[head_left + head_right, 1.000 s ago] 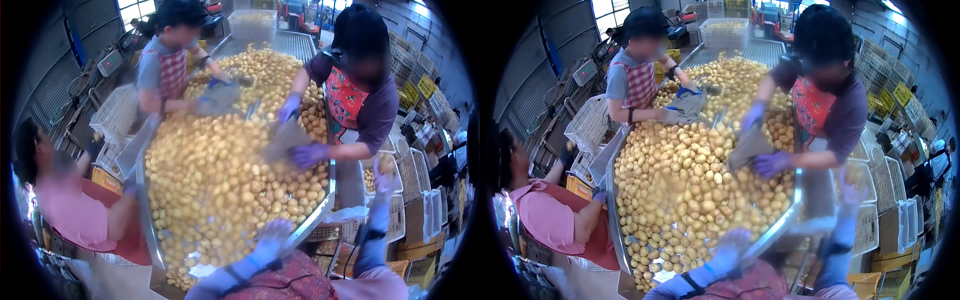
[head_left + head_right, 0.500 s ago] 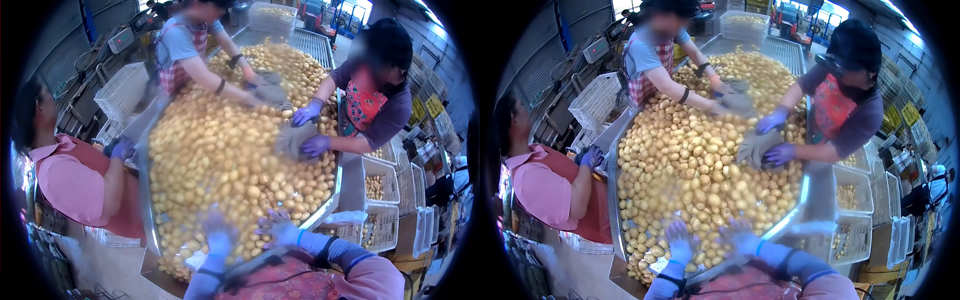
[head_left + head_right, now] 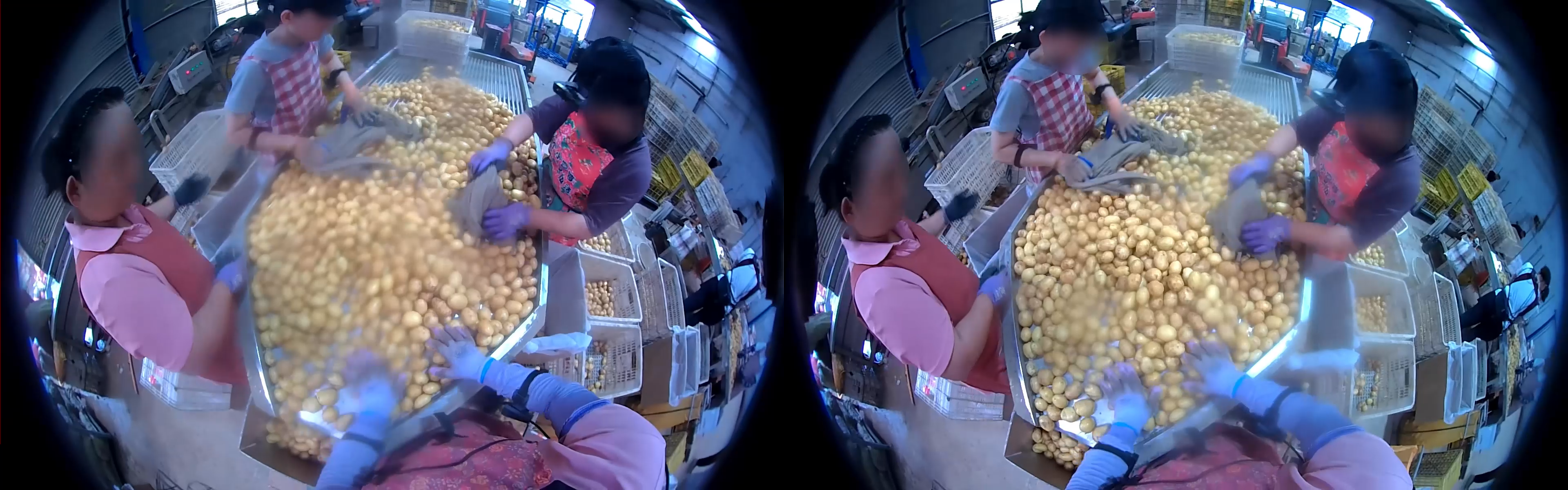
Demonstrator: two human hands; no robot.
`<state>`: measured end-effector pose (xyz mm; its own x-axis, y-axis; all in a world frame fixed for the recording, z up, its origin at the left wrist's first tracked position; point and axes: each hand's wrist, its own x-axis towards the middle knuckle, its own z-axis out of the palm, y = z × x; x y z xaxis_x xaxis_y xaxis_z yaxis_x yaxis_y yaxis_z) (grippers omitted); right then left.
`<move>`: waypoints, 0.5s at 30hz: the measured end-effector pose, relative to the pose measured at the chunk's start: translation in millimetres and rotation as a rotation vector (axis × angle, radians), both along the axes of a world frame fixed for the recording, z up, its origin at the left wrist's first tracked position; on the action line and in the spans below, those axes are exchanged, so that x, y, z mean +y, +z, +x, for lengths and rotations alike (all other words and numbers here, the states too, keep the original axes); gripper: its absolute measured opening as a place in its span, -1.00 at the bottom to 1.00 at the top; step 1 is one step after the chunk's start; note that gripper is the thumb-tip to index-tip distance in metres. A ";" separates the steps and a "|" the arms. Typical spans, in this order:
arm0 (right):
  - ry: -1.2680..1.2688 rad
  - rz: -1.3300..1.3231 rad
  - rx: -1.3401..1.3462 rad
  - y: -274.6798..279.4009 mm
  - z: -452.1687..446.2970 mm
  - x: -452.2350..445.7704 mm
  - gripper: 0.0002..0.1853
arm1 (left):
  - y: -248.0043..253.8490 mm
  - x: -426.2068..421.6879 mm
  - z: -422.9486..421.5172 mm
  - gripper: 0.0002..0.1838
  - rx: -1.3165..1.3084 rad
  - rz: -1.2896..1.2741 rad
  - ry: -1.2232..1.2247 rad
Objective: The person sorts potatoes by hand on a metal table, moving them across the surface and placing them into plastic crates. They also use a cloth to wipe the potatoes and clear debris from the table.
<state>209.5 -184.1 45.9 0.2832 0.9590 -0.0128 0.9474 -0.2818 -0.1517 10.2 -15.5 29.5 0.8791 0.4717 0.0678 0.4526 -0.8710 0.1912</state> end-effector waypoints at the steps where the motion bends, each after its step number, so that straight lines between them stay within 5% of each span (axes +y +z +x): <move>1: -0.018 -0.022 0.035 8.8 -6.6 -0.4 -0.40 | 10.3 -6.2 2.4 -0.13 -0.002 -0.012 -0.014; 4: 0.188 -0.013 0.119 11.1 -28.3 -10.1 -0.39 | -18.2 11.0 -61.2 -0.21 0.017 -0.079 -0.234; 7: 0.259 -0.319 0.338 31.1 -42.2 28.1 -0.40 | -36.8 39.5 -123.3 -0.25 0.081 0.013 -0.193; 10: 0.345 -0.017 0.532 -7.7 -62.1 56.6 -0.42 | -2.7 43.7 -121.8 -0.26 0.158 0.249 -0.146; 11: 0.380 -0.041 0.537 -21.4 -63.7 69.5 -0.45 | -19.5 44.1 -105.2 -0.27 0.083 0.121 0.058; 12: 0.421 -0.107 0.543 -33.6 -69.7 78.0 -0.47 | 63.8 43.6 -43.0 -0.25 0.442 -0.218 0.235; 14: 0.471 -0.370 0.590 -49.7 -77.2 90.0 -0.52 | 4.7 37.4 -26.6 -0.34 -0.041 -0.295 0.170; 15: 0.488 -0.502 0.624 -54.1 -71.7 90.0 -0.53 | 4.1 28.5 -10.5 -0.33 0.153 -0.334 0.190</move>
